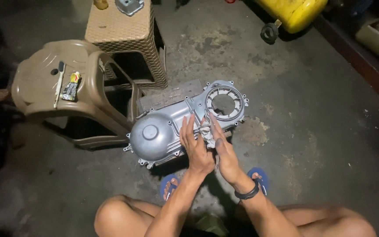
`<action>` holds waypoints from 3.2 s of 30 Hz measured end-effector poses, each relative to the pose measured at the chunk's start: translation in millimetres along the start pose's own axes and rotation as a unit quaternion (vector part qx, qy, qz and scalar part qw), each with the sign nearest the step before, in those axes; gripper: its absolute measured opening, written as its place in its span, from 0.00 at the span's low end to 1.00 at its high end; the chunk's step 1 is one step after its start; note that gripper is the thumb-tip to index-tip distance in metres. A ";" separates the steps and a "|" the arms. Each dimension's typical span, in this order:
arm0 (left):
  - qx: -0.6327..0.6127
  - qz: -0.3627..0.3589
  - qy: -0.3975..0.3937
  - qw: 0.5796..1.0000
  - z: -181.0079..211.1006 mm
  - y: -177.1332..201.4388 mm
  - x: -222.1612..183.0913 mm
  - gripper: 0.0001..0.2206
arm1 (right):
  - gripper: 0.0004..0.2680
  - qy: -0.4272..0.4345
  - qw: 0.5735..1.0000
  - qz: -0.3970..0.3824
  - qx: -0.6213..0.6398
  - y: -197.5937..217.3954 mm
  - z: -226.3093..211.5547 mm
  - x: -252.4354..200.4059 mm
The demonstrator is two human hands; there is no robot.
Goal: Wiping and cleaning a large metal engine component using a cloth and inspecting the surface.
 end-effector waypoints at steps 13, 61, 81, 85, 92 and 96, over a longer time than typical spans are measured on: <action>-0.139 -0.060 0.066 0.986 -39.1 -30.1 -12.1 0.17 | 0.28 -0.224 0.974 0.012 0.030 35.7 142.6 -65.8; -0.601 0.026 0.243 0.761 21.1 -11.3 0.1 0.12 | 0.20 -0.303 0.925 0.156 0.170 5.8 124.9 -74.3; -0.112 -0.144 0.091 0.979 13.5 -20.2 -15.2 0.17 | 0.03 -0.272 0.928 0.253 0.045 89.7 124.5 -111.3; -0.183 -0.203 0.103 0.956 19.4 -19.1 -17.9 0.17 | 0.07 -0.245 0.909 0.328 0.077 110.0 134.5 -114.2; -0.163 -0.301 0.110 0.933 19.9 -22.1 -19.3 0.10 | 0.07 -0.207 0.936 0.283 -0.025 105.1 85.5 -89.7; -0.133 -0.248 0.144 0.949 7.5 -23.8 -20.2 0.12 | 0.11 -0.184 0.937 0.267 -0.131 93.0 76.5 -93.6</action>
Point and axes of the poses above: each hand's wrist, its own x-axis towards the middle knuckle, its own y-axis out of the back of the hand, z = x × y, the point moved 6 cm from there along x, towards the middle knuckle, and after that the axes turned 5 degrees about x, right-handed, at the moved point
